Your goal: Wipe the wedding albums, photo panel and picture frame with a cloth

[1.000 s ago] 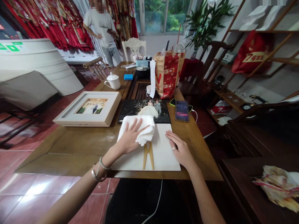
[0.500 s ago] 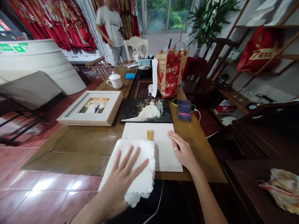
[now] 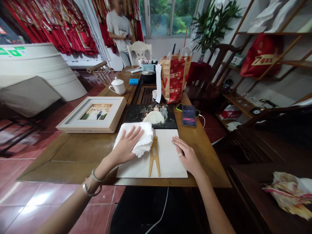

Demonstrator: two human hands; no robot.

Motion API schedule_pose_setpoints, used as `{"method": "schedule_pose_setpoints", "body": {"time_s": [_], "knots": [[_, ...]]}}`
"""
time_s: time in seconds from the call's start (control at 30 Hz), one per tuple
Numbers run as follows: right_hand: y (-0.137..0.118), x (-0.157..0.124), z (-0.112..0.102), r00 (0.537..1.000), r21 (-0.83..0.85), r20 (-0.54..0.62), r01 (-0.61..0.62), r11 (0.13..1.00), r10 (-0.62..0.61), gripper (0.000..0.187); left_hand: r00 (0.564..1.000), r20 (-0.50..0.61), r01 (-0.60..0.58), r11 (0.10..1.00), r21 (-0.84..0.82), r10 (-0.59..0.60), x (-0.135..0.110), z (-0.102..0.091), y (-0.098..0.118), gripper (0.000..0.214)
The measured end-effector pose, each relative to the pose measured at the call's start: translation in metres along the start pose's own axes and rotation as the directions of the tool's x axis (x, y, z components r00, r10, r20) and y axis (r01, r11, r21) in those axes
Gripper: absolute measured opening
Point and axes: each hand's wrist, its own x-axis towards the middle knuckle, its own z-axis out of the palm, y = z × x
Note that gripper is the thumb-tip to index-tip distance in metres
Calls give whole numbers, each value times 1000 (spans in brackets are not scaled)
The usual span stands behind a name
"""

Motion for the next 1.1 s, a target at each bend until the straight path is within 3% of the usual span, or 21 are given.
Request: {"method": "schedule_pose_setpoints", "body": {"time_s": [0.13, 0.37, 0.47, 0.57, 0.87, 0.97, 1.1], "knots": [[1, 0, 0, 1000, -1, -2, 3, 1000, -3, 36, 1000, 13, -1, 1000, -11, 1, -17, 0, 6, 73], [3, -1, 1, 1000, -2, -7, 11, 1000, -11, 36, 998, 50, -40, 999, -34, 41, -81, 3, 35, 82], [3, -1, 2, 1000, -4, -11, 12, 1000, -12, 36, 996, 74, -38, 998, -39, 41, -95, 2, 41, 85], [2, -1, 2, 1000, -5, -10, 10, 1000, -10, 36, 996, 85, -21, 999, -35, 24, -85, -1, 36, 85], [2, 0, 2, 1000, 15, -6, 14, 1000, -14, 36, 995, -34, 93, 996, 8, -92, -9, -1, 2, 66], [1, 0, 2, 1000, 23, -8, 18, 1000, -18, 36, 993, -61, 101, 995, -5, -102, -5, 1, -1, 64], [2, -1, 2, 1000, 31, -16, 11, 999, -10, 35, 996, -43, 75, 997, -21, -76, -21, 2, 4, 64]]}}
